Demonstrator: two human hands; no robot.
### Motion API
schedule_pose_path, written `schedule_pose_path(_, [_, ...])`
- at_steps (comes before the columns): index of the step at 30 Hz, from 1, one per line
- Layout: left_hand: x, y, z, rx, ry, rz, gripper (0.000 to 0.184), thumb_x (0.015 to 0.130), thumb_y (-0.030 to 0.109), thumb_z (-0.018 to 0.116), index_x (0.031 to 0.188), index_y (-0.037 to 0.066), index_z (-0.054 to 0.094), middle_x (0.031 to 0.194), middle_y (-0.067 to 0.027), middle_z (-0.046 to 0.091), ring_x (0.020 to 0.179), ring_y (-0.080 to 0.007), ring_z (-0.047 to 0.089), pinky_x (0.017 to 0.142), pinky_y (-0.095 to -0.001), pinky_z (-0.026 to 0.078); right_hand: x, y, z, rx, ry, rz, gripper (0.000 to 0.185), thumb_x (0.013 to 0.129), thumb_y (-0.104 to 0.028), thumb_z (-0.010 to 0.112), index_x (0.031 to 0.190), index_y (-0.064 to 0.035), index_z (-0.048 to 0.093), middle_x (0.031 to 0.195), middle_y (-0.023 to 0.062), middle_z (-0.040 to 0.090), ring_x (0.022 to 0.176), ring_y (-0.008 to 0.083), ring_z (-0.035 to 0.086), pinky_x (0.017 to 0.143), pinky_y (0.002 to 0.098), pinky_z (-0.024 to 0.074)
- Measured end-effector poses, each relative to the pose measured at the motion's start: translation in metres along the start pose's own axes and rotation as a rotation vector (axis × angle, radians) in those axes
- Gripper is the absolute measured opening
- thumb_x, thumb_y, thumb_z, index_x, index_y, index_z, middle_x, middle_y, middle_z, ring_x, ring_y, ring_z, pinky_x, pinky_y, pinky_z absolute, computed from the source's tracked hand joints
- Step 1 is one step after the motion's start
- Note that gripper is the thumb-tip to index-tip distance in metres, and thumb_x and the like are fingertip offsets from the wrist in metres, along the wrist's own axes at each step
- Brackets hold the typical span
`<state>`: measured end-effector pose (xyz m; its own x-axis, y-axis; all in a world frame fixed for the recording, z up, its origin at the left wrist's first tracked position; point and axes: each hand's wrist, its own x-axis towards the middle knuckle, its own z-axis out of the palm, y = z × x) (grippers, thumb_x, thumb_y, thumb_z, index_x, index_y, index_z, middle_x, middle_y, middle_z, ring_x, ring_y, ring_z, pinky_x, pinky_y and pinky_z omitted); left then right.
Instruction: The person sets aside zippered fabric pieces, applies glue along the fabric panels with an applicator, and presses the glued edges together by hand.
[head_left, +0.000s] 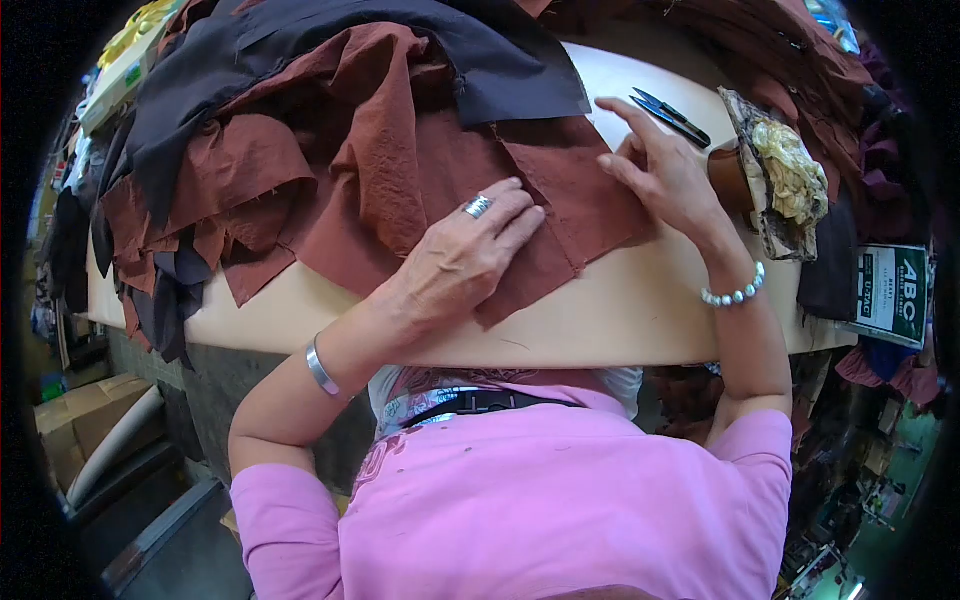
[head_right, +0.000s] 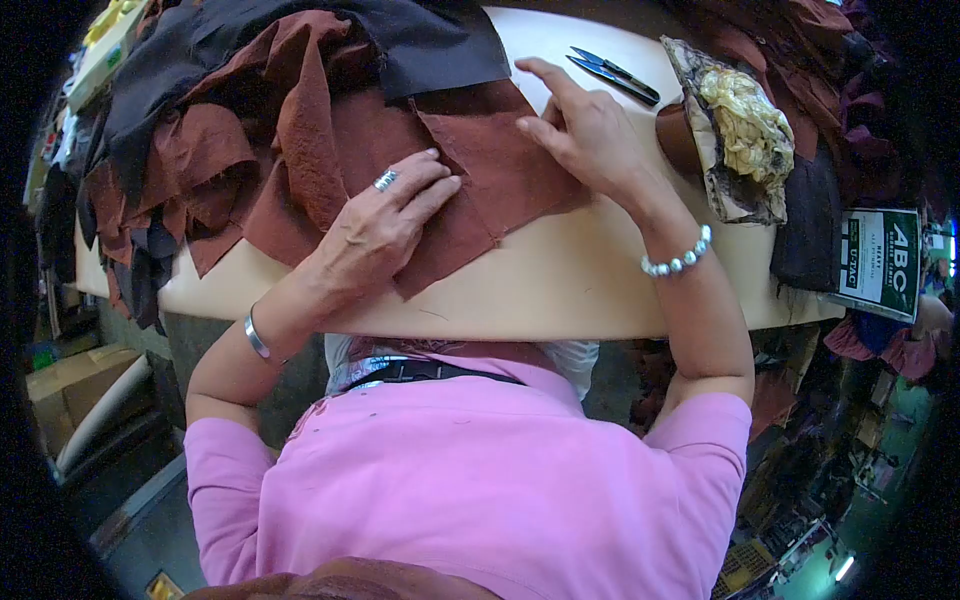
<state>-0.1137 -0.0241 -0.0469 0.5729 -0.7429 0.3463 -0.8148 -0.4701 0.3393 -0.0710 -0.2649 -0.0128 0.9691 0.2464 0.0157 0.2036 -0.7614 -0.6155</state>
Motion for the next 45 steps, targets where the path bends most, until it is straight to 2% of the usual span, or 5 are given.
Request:
schedule_pose_path(4, [-0.002, -0.001, 0.002, 0.063, 0.001, -0.015, 0.045, 0.075, -0.002, 0.046, 0.12, -0.006, 0.049, 0.122, -0.0193, 0.045, 0.117, -0.0336, 0.047, 0.099, -0.0376, 0.042, 0.011, 0.003, 0.03, 0.062, 0.178, -0.249, 0.055, 0.081, -0.006, 0.06, 0.131, -0.0175, 0.041, 0.067, 0.0145, 0.058, 0.06, 0.0282, 0.058, 0.06, 0.0388, 0.0452])
schedule_pose_path(8, [0.001, 0.001, 0.0, 0.169, -0.001, 0.019, 0.045, 0.076, 0.003, 0.046, 0.119, -0.01, 0.048, 0.12, -0.0191, 0.046, 0.117, -0.0323, 0.047, 0.099, -0.035, 0.041, 0.005, 0.005, 0.033, 0.129, 0.17, -0.102, 0.057, 0.08, 0.0, 0.058, 0.131, -0.0188, 0.041, 0.078, 0.0163, 0.062, 0.065, 0.0313, 0.06, 0.062, 0.0402, 0.0462])
schedule_pose_path(20, [0.006, 0.007, -0.009, 0.22, -0.152, 0.143, 0.047, 0.079, 0.006, 0.046, 0.126, 0.011, 0.05, 0.126, -0.0173, 0.044, 0.118, -0.0318, 0.044, 0.101, -0.0447, 0.037, 0.005, 0.009, 0.037, 0.046, 0.255, -0.235, 0.056, 0.078, 0.003, 0.057, 0.128, -0.0193, 0.045, 0.084, 0.0162, 0.064, 0.069, 0.0342, 0.06, 0.066, 0.0429, 0.0473])
schedule_pose_path(26, [0.003, -0.006, 0.004, 0.071, 0.022, -0.125, 0.046, 0.077, 0.005, 0.046, 0.123, 0.004, 0.051, 0.123, -0.0159, 0.047, 0.115, -0.0313, 0.048, 0.098, -0.0404, 0.041, 0.005, 0.01, 0.039, 0.028, 0.295, -0.278, 0.054, 0.078, 0.001, 0.058, 0.127, -0.0189, 0.047, 0.081, 0.0162, 0.063, 0.068, 0.0338, 0.06, 0.066, 0.0425, 0.0477])
schedule_pose_path(45, [0.007, 0.007, -0.013, 0.313, -0.087, 0.105, 0.045, 0.077, 0.003, 0.046, 0.122, 0.006, 0.052, 0.122, -0.0202, 0.047, 0.116, -0.0349, 0.047, 0.096, -0.0377, 0.043, 0.007, 0.014, 0.044, 0.023, 0.308, -0.286, 0.048, 0.08, -0.002, 0.057, 0.124, -0.0187, 0.05, 0.079, 0.0138, 0.063, 0.071, 0.0309, 0.061, 0.07, 0.0412, 0.0467])
